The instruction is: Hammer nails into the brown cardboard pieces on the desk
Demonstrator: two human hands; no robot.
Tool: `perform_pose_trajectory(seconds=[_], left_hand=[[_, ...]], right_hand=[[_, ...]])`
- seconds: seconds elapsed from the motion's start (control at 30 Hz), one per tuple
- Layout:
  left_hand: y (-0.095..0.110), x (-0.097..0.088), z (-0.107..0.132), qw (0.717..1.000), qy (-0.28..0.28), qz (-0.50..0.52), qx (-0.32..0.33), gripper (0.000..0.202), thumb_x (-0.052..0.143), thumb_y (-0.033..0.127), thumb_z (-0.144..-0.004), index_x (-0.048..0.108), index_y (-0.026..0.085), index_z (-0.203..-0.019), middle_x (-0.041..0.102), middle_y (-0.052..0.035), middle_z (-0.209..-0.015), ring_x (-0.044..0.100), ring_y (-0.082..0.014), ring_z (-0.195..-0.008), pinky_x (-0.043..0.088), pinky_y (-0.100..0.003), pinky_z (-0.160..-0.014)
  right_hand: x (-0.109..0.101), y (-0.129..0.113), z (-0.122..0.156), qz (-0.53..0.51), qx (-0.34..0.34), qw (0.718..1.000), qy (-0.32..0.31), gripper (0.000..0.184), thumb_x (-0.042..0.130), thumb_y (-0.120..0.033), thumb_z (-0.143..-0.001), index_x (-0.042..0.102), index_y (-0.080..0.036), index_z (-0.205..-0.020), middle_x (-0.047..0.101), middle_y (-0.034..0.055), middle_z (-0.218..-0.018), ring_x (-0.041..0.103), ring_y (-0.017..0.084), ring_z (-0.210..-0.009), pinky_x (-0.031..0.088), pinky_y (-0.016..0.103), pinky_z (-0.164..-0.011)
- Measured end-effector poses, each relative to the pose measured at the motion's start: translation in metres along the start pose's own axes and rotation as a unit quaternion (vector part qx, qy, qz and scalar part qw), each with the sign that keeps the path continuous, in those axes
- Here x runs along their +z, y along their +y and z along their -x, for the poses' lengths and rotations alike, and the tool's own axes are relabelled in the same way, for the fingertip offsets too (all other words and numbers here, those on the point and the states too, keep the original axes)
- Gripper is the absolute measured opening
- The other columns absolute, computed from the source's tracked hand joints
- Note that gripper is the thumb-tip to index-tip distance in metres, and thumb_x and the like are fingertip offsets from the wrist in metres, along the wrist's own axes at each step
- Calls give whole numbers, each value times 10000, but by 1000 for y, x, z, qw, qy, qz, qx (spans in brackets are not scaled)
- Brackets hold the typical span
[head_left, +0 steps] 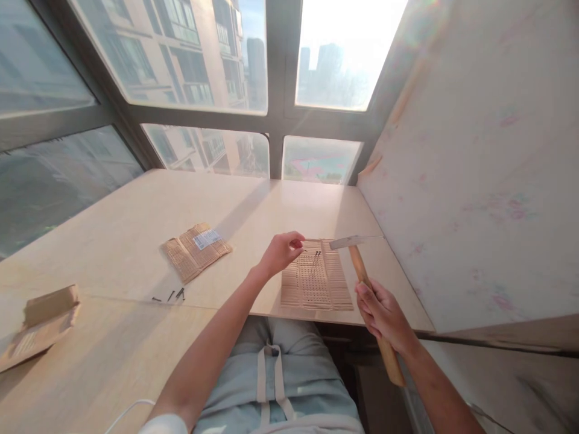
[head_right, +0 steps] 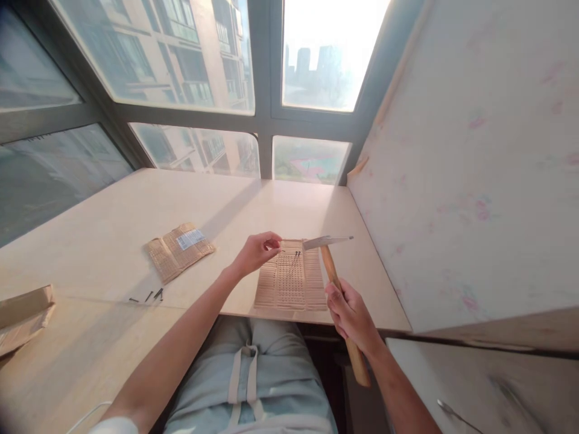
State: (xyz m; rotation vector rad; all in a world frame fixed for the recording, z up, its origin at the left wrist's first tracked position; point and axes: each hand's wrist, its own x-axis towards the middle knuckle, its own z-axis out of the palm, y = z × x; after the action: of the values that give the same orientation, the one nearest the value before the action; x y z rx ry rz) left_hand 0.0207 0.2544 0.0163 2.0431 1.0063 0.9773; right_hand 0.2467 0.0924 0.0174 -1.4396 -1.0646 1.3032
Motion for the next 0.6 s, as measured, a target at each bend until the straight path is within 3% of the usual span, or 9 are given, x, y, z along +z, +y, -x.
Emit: perform_pose_trajectory(seconds=[0.2,0.6], left_hand=[[-10,19,-23,995,-69,-73,27,246,569,22,-719,685,163,-883,723,-29,-801,666,-144,-737,527,-257,-705],[-20,34,-27,994,-80,-50,59,268,566,61,-754,675,190,-962,731,-22,-865,670,-141,-771,534,-269,-716]], right_hand=[[-4,0,-1,-6,-9,1000,-6,443,567,-633,-828,401,-223,-806,295,-115,-556,215,15,-333,255,120,-228],[-3,4,-7,-20,-8,1000,-15,416,548,-612,-850,393,-228,-808,290,-119,-555,211,20,-339,256,119,-234]])
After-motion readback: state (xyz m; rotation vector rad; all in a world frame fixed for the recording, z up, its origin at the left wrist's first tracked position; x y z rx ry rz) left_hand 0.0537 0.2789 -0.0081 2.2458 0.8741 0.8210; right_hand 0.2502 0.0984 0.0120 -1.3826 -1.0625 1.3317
